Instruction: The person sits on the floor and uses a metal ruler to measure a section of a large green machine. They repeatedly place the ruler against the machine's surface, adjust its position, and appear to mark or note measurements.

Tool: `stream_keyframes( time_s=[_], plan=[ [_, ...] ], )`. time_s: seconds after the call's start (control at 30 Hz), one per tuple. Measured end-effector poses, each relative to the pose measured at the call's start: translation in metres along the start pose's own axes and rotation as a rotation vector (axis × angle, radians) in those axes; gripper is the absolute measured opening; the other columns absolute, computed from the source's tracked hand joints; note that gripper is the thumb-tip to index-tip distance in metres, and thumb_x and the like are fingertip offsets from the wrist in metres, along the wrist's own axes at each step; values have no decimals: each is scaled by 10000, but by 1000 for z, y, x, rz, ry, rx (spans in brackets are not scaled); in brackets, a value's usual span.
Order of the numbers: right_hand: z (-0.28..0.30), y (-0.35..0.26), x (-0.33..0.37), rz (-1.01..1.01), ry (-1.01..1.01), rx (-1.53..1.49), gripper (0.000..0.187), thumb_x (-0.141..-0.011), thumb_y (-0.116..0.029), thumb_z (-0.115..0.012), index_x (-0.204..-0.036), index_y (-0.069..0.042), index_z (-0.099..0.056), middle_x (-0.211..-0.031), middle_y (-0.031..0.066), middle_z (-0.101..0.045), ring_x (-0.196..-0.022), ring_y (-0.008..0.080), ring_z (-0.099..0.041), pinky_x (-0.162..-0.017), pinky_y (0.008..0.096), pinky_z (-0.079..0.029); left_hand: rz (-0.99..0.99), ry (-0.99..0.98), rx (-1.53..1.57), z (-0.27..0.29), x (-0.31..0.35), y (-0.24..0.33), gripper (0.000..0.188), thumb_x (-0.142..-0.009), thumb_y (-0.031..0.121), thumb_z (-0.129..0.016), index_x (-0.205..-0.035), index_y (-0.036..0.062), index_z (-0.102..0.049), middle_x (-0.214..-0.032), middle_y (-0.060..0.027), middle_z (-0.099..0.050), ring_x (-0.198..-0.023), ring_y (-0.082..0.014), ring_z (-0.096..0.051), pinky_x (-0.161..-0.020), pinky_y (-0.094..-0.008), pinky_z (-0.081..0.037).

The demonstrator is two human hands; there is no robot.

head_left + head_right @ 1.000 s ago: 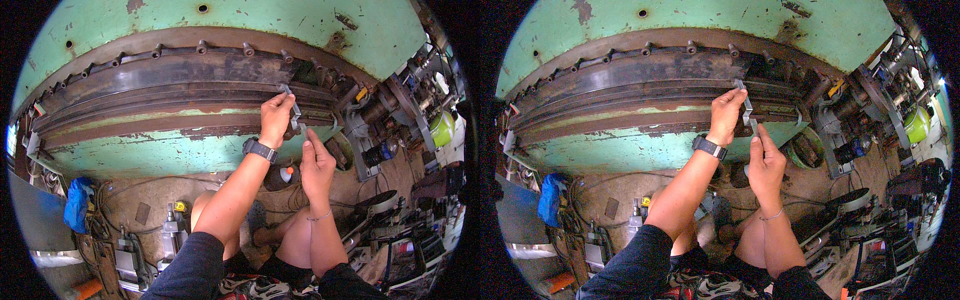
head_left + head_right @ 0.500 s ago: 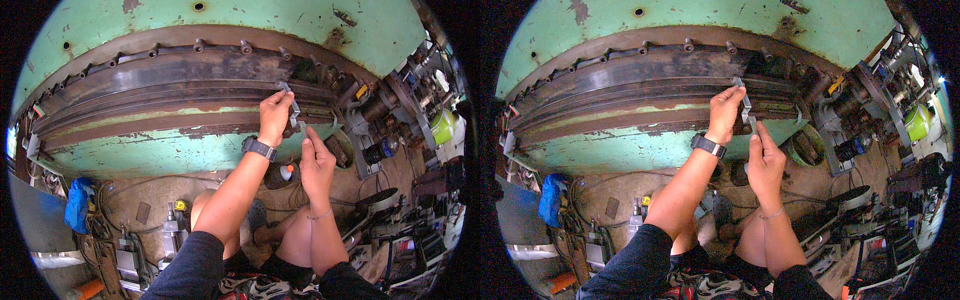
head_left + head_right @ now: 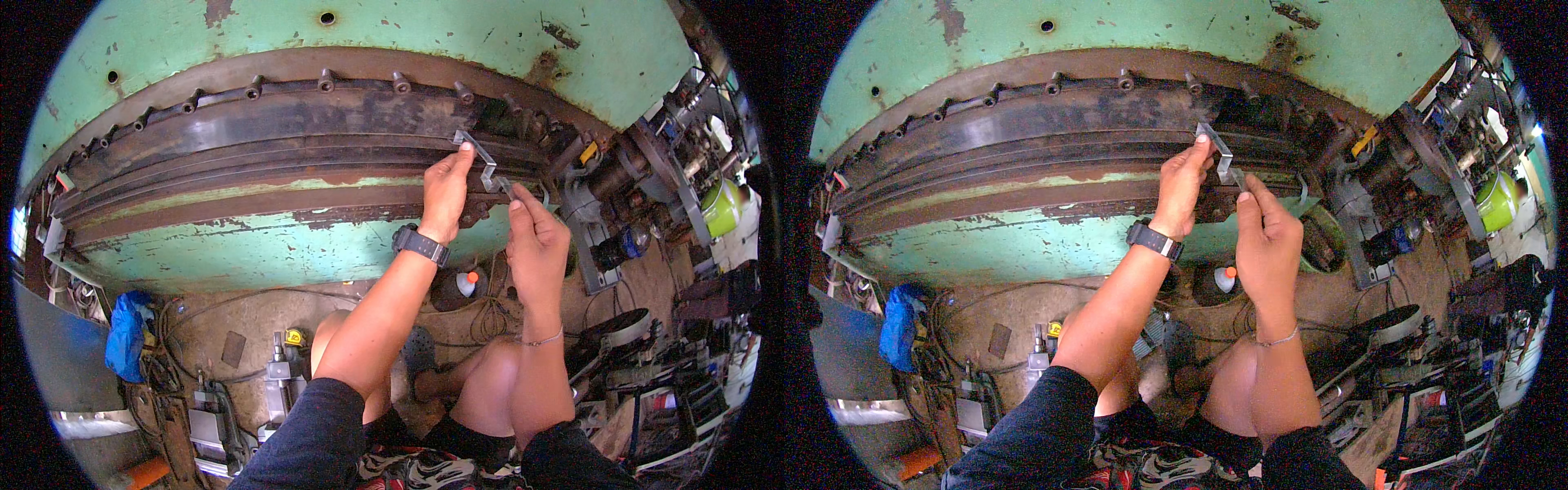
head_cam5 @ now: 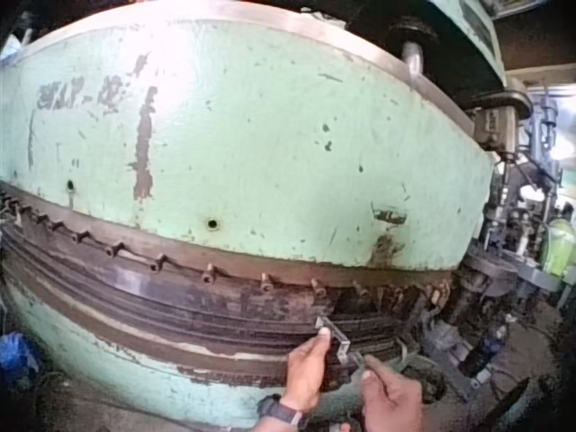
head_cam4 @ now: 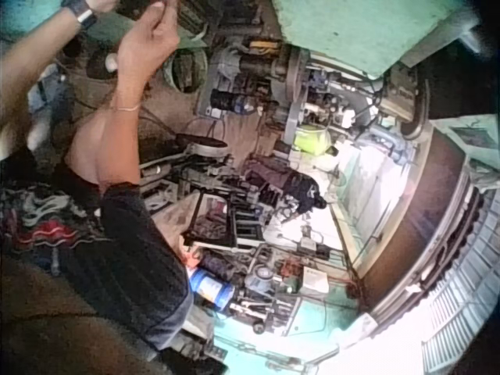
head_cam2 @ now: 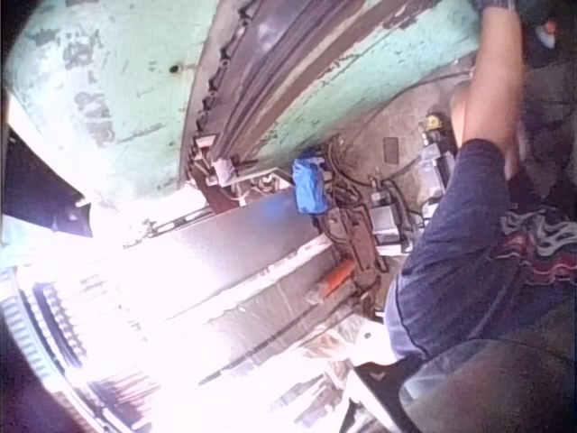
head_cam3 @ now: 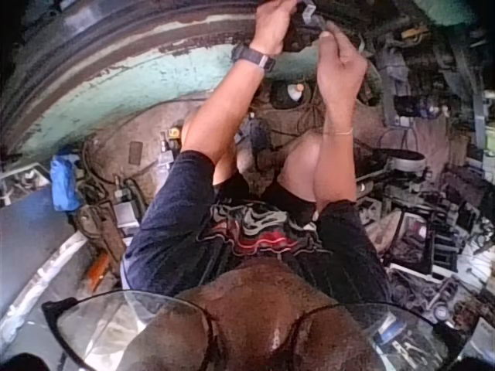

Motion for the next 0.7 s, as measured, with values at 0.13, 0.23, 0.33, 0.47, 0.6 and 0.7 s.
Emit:
stream_keyframes(
  time_s=[0.13, 0.23, 0.33, 0.47, 0.6, 0.7],
  plan=[
    [2, 0, -6, 31, -23, 16, 361, -1019, -192, -609, -1268, 66, -658, -722, -34, -562, -636, 39, -477, -549, 238, -399, 23, -12, 14, 9, -3, -13, 319, -1025, 291, -588, -1137, 21, -715, -1147, -68, -732, -1001, -160, -643, -920, -322, -462],
    [3, 0, -9, 20, -49, 27, 386, -1023, -220, -610, -1289, 57, -645, -681, -44, -526, -571, 31, -452, -498, 226, -359, 13, -30, -64, 14, -2, -20, 272, -1015, 230, -574, -1126, 28, -718, -1124, -59, -732, -987, -152, -644, -900, -312, -469],
    [6, -6, -12, 15, -56, 58, 377, -1015, -205, -613, -1265, 75, -650, -718, -14, -568, -635, 46, -485, -555, 243, -403, 14, -42, -125, 17, -2, -22, 260, -1005, 213, -575, -1121, 31, -719, -1107, -51, -730, -974, -147, -645, -883, -305, -473],
    [6, -3, -15, 11, -88, 70, 407, -1028, -243, -605, -1321, 38, -633, -664, -56, -498, -506, 22, -420, -443, 210, -322, 0, -40, -85, 16, 0, -23, 250, -1001, 204, -576, -1108, 32, -722, -1073, -39, -728, -956, -141, -647, -867, -296, -474],
    [5, -6, -16, -10, -104, 57, 403, -1033, -241, -600, -1324, 35, -633, -665, -54, -498, -505, 25, -420, -443, 213, -325, -7, -34, -88, 13, 4, -20, 248, -1000, 205, -579, -1101, 31, -724, -1051, -31, -726, -941, -134, -647, -856, -289, -474],
    [5, -4, -15, -17, -109, 64, 400, -1033, -242, -601, -1326, 29, -635, -665, -52, -504, -507, 26, -422, -446, 212, -326, -16, -38, -104, 14, 4, -21, 248, -999, 205, -578, -1097, 30, -724, -1037, -30, -725, -932, -129, -647, -840, -279, -475]
  ],
)
Point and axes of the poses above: each hand's wrist, its own x-axis away from the middle knuckle, its own z-axis out of the back of the hand, y = z × x, the point moved 2 cm from there along -x, towards the middle knuckle
